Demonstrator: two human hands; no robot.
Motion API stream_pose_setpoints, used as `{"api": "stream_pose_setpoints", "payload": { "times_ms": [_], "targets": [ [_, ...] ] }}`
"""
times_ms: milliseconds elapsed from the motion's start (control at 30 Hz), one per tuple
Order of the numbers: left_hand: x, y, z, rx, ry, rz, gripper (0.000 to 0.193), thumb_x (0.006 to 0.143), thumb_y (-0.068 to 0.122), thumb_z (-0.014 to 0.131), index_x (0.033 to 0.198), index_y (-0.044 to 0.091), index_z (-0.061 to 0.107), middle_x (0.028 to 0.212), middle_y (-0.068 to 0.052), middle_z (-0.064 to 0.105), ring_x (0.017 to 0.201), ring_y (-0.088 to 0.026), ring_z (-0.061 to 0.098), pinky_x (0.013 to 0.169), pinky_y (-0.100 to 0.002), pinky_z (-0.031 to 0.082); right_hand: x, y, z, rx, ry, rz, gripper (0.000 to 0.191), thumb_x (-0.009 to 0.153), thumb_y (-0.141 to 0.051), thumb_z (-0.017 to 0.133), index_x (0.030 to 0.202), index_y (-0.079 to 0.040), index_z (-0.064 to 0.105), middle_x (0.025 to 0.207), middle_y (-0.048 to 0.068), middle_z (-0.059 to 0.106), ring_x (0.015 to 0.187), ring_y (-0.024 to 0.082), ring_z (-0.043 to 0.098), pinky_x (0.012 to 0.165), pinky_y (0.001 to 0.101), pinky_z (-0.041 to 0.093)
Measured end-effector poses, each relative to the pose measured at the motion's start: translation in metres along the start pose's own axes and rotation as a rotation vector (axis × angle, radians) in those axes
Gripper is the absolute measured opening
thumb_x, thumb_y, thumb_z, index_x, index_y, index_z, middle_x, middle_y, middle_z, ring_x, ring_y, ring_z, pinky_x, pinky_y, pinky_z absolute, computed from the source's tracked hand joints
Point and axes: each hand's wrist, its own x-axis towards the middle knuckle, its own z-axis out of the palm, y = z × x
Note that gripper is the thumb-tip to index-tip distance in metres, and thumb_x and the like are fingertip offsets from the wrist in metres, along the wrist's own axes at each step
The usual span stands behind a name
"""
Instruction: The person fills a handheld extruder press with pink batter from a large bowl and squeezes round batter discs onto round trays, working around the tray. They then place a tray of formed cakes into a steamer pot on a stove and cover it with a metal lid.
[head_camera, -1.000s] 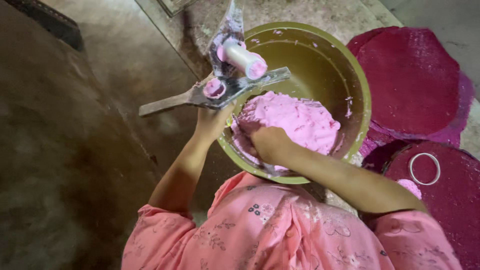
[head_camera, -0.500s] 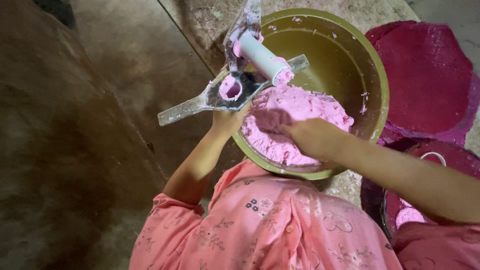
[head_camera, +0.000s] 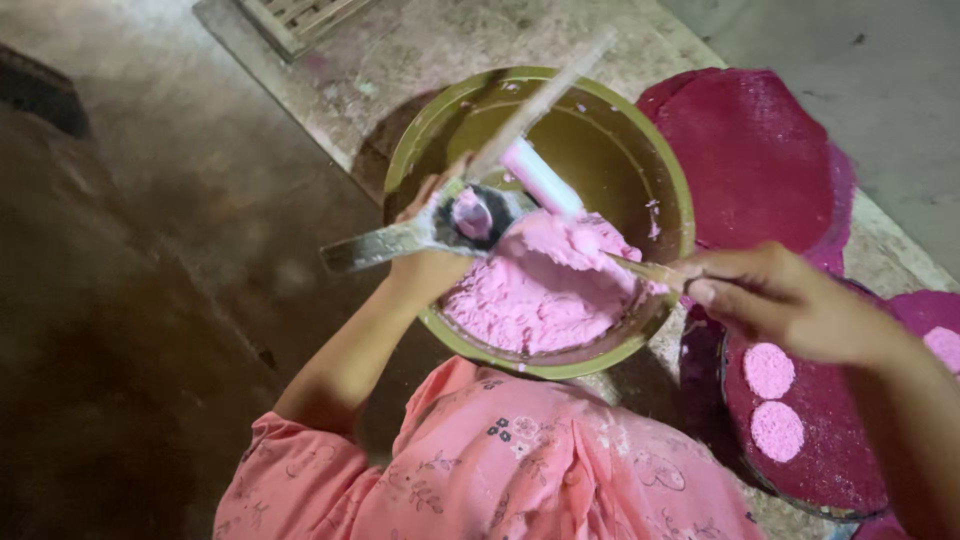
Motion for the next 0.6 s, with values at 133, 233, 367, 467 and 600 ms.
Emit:
{"api": "stream_pose_setpoints", "payload": {
  "times_ms": [133,233,367,467,600],
  "targets": [
    [0.003,0.004,0.005,-0.067,-0.041,0.176,0.084,0.075,0.032,0.088,0.147,0.01,0.052,0.126,-0.018,0.067,0.112,-0.037,0.069,0.096,-0.044,0.056,0.017,-0.003,-0.014,-0.063,-0.124,-0.019,0.045,0.095,-0.031,0.06,0.137,-0.018,0.07,0.072,0.007,0.077,0.058,0.014,0.058,0.059,0.035,0.052],
    [0.005,-0.013,0.001,0.017,0.028,0.033,0.076,0.078,0.035,0.089,0.143,0.011,0.057,0.123,-0.015,0.068,0.109,-0.034,0.07,0.094,-0.044,0.057,0.042,-0.004,0.007,-0.142,-0.153,-0.386,0.034,0.099,-0.025,0.058,0.126,-0.007,0.07,0.097,0.011,0.08,0.082,0.017,0.074,0.072,0.0373,0.059],
    [0.005,-0.029,0.001,0.2,0.194,0.202,0.064,0.089,0.028,0.086,0.142,0.01,0.056,0.143,-0.012,0.063,0.124,-0.037,0.065,0.106,-0.047,0.055,0.083,-0.009,0.069,-0.744,-0.091,-0.083,0.05,0.091,-0.026,0.062,0.14,-0.027,0.064,0.092,0.019,0.073,0.082,0.038,0.072,0.076,0.0505,0.055],
    [0.0,-0.027,0.007,0.197,0.203,0.143,0.066,0.086,0.029,0.085,0.141,0.009,0.056,0.144,-0.011,0.062,0.123,-0.038,0.064,0.101,-0.046,0.055,0.109,-0.005,0.109,-0.846,-0.128,-0.185,0.042,0.093,-0.022,0.06,0.134,-0.026,0.064,0.085,0.017,0.073,0.081,0.035,0.073,0.075,0.0493,0.056],
    [-0.003,-0.021,0.014,0.219,0.13,-0.063,0.076,0.081,0.029,0.084,0.147,0.007,0.054,0.138,-0.009,0.062,0.119,-0.036,0.064,0.094,-0.047,0.054,0.113,0.009,0.128,-0.748,-0.16,-0.316,0.057,0.081,-0.015,0.067,0.137,-0.018,0.063,0.083,0.019,0.071,0.078,0.036,0.072,0.071,0.0491,0.056]
  ]
}}
